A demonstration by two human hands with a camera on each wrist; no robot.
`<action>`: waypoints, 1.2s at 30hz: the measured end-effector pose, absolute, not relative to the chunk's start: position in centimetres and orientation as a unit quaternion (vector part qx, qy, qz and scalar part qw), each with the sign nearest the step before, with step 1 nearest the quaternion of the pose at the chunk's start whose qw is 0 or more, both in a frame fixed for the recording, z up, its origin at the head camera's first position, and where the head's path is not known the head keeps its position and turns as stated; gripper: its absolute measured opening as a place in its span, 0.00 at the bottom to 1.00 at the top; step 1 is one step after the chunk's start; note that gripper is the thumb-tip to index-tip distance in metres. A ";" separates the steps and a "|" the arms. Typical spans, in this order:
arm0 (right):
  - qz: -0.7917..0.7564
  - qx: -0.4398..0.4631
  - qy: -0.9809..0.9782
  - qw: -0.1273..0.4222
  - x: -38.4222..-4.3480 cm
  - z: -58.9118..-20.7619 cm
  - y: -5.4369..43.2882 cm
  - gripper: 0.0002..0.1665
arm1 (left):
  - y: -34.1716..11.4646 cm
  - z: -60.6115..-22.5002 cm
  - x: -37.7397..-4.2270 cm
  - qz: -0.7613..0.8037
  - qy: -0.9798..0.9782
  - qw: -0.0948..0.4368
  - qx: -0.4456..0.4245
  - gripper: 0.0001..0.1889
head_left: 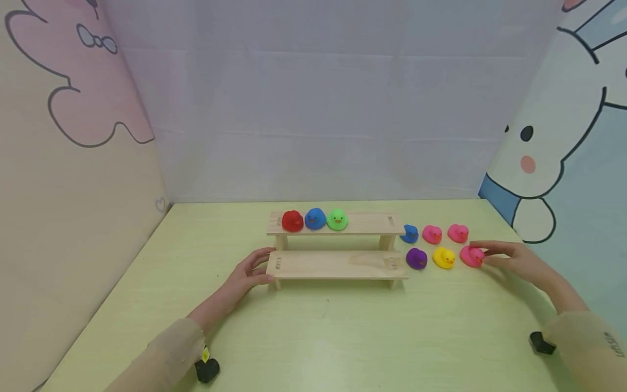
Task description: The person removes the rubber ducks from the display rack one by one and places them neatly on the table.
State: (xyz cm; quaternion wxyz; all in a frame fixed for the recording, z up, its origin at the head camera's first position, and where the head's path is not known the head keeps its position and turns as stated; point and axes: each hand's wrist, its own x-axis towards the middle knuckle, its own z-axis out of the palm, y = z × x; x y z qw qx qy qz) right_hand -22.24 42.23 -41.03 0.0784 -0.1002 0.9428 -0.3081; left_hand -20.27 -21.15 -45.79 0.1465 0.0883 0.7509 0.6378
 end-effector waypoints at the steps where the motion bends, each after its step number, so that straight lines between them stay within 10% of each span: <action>1: -0.309 -0.103 0.942 0.075 -22.3 -40.9 42.2 0.30 | -21.1 -45.8 -20.3 0.638 0.751 0.147 0.088 0.35; 36: -0.458 -0.228 0.856 -0.079 -27.0 -34.1 25.0 0.23 | -21.0 -45.8 -20.3 0.639 0.749 0.151 0.082 0.36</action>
